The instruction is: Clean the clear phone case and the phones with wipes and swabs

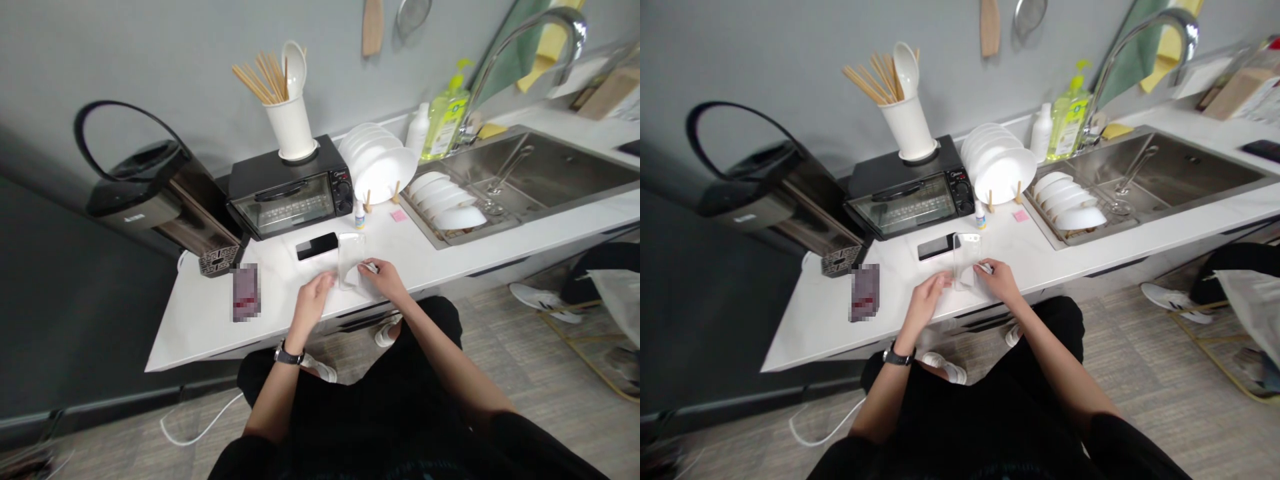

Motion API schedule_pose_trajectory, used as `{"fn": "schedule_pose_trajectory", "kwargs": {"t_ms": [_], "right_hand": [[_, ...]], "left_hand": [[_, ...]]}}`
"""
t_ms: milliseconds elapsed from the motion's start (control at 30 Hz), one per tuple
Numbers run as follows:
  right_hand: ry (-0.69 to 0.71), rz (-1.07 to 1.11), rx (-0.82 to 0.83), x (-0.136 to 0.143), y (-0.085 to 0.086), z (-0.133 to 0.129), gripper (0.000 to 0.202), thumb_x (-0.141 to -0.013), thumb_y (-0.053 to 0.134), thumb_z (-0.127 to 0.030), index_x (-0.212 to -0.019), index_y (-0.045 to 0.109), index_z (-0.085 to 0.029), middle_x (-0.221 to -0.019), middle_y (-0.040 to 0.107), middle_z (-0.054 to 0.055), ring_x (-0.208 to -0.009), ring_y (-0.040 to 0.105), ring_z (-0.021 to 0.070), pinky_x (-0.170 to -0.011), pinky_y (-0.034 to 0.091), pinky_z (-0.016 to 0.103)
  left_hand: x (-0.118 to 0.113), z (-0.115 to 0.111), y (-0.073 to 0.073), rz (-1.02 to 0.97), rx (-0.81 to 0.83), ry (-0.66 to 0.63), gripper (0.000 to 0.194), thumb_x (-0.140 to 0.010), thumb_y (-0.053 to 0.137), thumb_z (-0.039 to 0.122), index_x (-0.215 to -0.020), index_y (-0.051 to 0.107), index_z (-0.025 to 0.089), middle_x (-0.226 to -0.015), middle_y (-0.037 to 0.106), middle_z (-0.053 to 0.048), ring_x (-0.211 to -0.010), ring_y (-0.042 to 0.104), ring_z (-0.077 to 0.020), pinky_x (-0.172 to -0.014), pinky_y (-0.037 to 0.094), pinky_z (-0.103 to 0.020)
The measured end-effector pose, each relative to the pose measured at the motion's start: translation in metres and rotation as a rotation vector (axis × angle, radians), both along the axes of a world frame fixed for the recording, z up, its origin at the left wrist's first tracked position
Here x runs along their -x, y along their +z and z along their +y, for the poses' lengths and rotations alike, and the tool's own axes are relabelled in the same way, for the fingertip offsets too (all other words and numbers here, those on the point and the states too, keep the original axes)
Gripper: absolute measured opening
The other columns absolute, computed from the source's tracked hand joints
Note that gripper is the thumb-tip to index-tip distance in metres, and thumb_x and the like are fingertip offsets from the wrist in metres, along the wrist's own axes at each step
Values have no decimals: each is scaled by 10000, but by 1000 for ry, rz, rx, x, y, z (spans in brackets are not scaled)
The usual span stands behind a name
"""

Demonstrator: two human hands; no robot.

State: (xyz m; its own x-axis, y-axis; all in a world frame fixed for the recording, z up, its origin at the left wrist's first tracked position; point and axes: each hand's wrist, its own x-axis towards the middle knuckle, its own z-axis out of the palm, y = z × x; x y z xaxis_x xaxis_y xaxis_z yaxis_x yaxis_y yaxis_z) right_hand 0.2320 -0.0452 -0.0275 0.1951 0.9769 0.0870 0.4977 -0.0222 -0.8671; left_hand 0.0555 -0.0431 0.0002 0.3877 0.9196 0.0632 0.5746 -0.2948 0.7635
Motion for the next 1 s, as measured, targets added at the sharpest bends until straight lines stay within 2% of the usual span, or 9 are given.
{"fn": "schedule_pose_trajectory", "kwargs": {"t_ms": [67, 167, 267, 367, 533, 700, 767, 867, 1000], "right_hand": [[-27, -61, 14, -10, -1, 3, 266, -687, 364, -365, -774, 539, -186, -672, 573, 29, -611, 500, 163, -545, 352, 238], [-44, -143, 29, -14, 0, 4, 247, -685, 371, -331, -795, 546, -196, -730, 583, 38, -670, 509, 174, -577, 348, 239], [-66, -222, 42, -11, 0, 2, 244, -684, 373, -317, -833, 538, -216, -794, 580, 39, -737, 509, 183, -615, 351, 250], [-82, -300, 56, -7, 2, 1, 253, -685, 373, -289, -891, 510, -239, -882, 556, 33, -816, 489, 187, -678, 344, 263], [-70, -417, 99, 1, 5, 4, 349, -675, 386, -207, -1021, 416, -242, -1008, 485, 54, -879, 452, 213, -725, 320, 300], [-28, -465, 106, 22, 11, 34, 339, -694, 386, -180, -1032, 386, -161, -992, 470, 101, -829, 469, 201, -691, 324, 302], [-3, -464, 87, 32, 17, 47, 348, -702, 378, -171, -1047, 362, -127, -1005, 451, 111, -824, 467, 190, -686, 326, 297], [48, -448, 16, 43, 29, 56, 401, -701, 363, -144, -1096, 305, -110, -1060, 404, 110, -853, 446, 180, -710, 319, 293], [141, -419, -83, 41, 45, 38, 455, -671, 385, -123, -1117, 301, -152, -1091, 393, 46, -909, 408, 147, -776, 302, 254]], "left_hand": [[6, 24, 5, 61, -83, 44, 365, -758, 289, 372, -1081, 349, 213, -1099, 423, -45, -1010, 362, -187, -855, 262, -351], [5, 62, 7, 145, -186, 70, 502, -683, 461, 330, -1125, 283, 172, -1221, 244, -50, -1105, 181, -210, -911, 105, -362], [-1, 88, 3, 257, -256, 59, 559, -625, 544, 284, -1108, 301, 139, -1186, 300, -60, -1083, 197, -206, -898, 109, -337], [-1, 95, 1, 311, -288, 68, 473, -665, 502, 260, -1081, 327, 120, -1114, 385, -58, -1019, 278, -177, -872, 161, -301], [18, 76, 3, 370, -320, 150, 474, -670, 486, 290, -1088, 327, 131, -1074, 415, -67, -973, 321, -201, -855, 190, -326], [44, 29, 5, 358, -317, 381, 410, -688, 439, 343, -1060, 376, 183, -1059, 423, -67, -982, 332, -229, -870, 202, -358], [51, 12, 5, 347, -307, 420, 401, -695, 424, 347, -1054, 386, 173, -1061, 420, -73, -990, 335, -231, -878, 207, -363], [57, -5, 6, 320, -285, 430, 384, -700, 413, 350, -1042, 401, 175, -1066, 426, -64, -1005, 339, -219, -889, 220, -354], [59, -12, 10, 220, -215, 367, 342, -700, 400, 367, -1007, 431, 218, -1055, 454, -28, -988, 384, -190, -874, 276, -338]]}}
